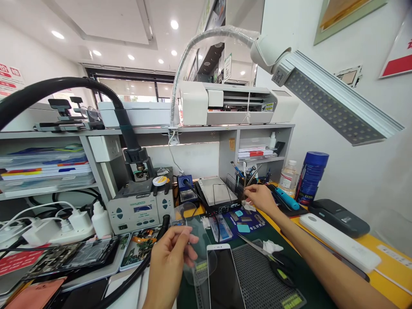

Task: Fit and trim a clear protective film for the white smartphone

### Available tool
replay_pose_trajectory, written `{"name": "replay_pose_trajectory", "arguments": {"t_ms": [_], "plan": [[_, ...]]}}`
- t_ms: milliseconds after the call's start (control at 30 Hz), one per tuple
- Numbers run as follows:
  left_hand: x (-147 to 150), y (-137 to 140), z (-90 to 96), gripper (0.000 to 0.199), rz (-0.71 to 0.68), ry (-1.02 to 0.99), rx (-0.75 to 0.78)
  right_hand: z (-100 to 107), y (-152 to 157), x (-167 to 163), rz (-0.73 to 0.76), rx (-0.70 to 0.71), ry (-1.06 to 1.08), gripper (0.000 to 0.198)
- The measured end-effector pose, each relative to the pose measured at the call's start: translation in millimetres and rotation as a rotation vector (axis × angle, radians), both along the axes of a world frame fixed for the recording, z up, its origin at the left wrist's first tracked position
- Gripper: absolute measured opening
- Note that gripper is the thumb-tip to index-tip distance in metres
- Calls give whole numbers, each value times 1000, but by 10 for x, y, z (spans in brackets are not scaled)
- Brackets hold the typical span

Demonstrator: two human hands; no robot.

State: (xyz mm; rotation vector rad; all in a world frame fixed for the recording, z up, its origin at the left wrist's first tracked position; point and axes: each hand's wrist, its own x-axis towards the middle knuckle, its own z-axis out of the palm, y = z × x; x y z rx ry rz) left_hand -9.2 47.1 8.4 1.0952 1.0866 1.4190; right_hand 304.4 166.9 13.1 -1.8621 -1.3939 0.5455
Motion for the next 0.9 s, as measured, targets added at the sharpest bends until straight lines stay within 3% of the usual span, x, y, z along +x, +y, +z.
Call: {"name": "replay_pose_trajectory", "arguments": {"t_ms": [233, 467, 733, 900], "plan": [[-22, -14, -5, 38, -5, -5, 5, -72, 39, 50, -4, 16, 20, 26], [-175, 80, 45, 40, 126, -72, -1, -174, 58, -12, 78, 7, 49, 27], [-179, 90, 86, 40, 186, -92, -36, -55, -88, -6, 202, -6, 26, 28], [-162, 86, 72, 42, 208, -73, -68, -22, -150, -6, 203, 37, -90, 29]]}}
